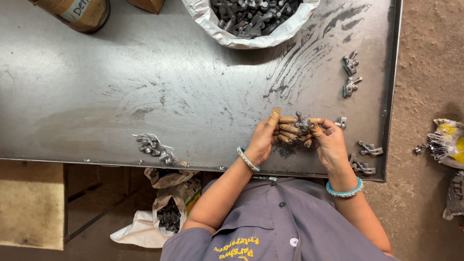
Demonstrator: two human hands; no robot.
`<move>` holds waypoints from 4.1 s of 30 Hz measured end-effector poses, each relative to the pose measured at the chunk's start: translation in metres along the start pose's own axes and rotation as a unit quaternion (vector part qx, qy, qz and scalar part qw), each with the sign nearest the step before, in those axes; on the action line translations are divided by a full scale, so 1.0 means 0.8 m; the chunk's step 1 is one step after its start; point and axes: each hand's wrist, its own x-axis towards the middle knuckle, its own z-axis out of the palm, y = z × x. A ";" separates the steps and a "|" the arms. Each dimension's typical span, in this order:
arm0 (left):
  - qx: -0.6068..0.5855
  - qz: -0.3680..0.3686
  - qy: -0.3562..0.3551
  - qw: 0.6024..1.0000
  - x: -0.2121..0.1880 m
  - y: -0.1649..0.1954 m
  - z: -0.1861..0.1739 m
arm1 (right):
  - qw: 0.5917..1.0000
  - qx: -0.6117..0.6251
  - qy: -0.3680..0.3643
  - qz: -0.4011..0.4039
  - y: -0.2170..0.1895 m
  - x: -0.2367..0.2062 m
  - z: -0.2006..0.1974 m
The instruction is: The person picks small metal castings one at a time from a pile on a metal table, turns each piece over in their hands, and sets it aside, then sweeps dark debris across the table surface with a stone and gathers pieces into a sack.
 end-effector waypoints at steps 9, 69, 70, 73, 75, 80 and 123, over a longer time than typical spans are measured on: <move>0.457 0.115 -0.057 0.880 0.010 0.111 0.014 | 0.885 -0.435 -0.007 -0.164 -0.047 -0.051 0.028; 0.033 0.000 -0.015 0.999 0.012 0.028 0.021 | 0.993 0.116 -0.025 -0.004 -0.002 -0.021 -0.002; 0.077 0.026 -0.023 0.996 0.013 0.034 0.022 | 0.996 0.088 -0.018 -0.006 -0.004 -0.021 0.003; 0.241 0.080 -0.065 0.965 0.024 0.076 0.019 | 0.998 -0.043 -0.017 -0.033 -0.019 -0.018 0.019; 0.340 0.093 -0.037 0.935 0.033 0.116 0.014 | 0.978 -0.190 -0.046 -0.077 -0.040 -0.012 0.028; 0.009 0.310 0.082 0.947 0.044 0.193 0.017 | 0.824 -0.479 0.177 -0.243 -0.104 0.026 0.036; -0.008 -0.039 0.051 0.998 -0.010 0.032 -0.015 | 0.963 -0.153 -0.089 -0.205 -0.042 -0.040 0.074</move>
